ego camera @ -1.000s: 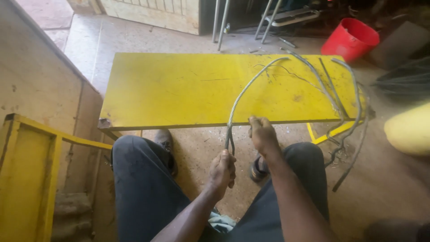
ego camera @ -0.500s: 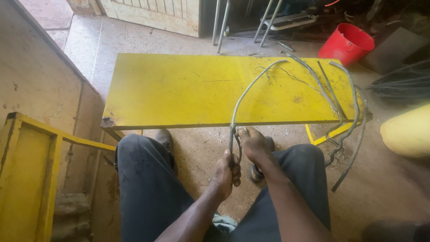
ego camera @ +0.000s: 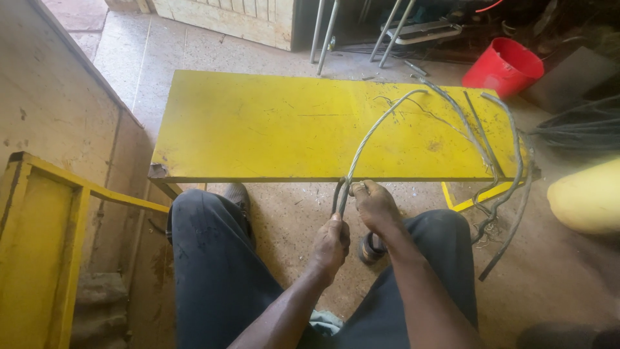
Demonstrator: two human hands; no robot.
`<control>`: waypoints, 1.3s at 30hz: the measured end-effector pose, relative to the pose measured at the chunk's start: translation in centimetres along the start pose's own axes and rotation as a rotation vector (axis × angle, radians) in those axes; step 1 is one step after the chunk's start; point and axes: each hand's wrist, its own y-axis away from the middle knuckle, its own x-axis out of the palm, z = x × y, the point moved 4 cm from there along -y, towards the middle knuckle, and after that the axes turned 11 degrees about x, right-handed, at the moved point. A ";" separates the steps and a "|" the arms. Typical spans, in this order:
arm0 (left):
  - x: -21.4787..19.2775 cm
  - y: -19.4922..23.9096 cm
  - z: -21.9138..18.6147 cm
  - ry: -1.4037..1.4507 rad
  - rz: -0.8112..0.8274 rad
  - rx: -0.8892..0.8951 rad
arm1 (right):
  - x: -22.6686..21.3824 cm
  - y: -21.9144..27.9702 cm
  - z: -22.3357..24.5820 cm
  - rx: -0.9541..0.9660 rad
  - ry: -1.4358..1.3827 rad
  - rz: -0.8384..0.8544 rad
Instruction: Stripping insulation and cutting thick wire into segments using a hand tool on a yellow metal table.
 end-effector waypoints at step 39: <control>1.7 -0.5 0.0 -0.642 -0.153 0.430 | -1.3 0.5 -2.1 -0.127 0.092 -0.259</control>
